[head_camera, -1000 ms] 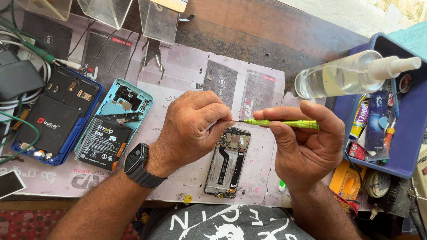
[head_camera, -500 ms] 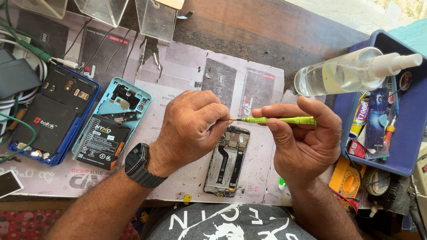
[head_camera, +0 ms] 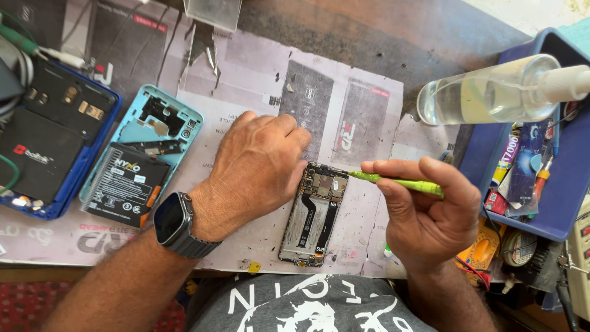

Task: The person uses a green screwdriver to manipulate components on a disassembled mobile phone motherboard. They then retrieve a small black part from a drawer, clean it with a blue toothbrush, and reattach it to the motherboard using the screwdriver.

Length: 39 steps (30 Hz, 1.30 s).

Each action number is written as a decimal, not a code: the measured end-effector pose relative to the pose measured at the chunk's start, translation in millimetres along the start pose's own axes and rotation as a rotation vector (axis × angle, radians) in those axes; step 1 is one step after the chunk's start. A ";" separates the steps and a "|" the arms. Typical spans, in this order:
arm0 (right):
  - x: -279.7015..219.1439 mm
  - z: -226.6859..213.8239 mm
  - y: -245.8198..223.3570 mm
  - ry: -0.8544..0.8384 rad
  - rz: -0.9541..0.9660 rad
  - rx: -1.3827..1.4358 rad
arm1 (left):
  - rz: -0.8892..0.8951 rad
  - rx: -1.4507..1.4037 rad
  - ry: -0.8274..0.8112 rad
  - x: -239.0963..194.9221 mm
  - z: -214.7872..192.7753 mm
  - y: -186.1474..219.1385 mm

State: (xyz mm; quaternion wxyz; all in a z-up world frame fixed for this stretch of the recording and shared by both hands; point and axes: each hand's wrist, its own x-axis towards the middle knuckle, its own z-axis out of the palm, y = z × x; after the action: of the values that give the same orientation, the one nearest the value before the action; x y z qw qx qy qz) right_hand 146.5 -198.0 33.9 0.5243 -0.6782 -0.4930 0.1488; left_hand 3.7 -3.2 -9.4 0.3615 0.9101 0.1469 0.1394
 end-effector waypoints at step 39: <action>7.0 19.5 4.6 -0.199 -0.087 -0.241 | -0.010 -0.014 0.046 -1.3 7.9 -5.1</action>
State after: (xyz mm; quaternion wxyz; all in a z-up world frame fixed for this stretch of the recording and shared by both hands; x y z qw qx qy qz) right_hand 138.1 -181.1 24.2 0.3939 -0.6960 -0.5856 0.1321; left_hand 4.5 -5.0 -18.6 0.3650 0.9034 0.1589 0.1594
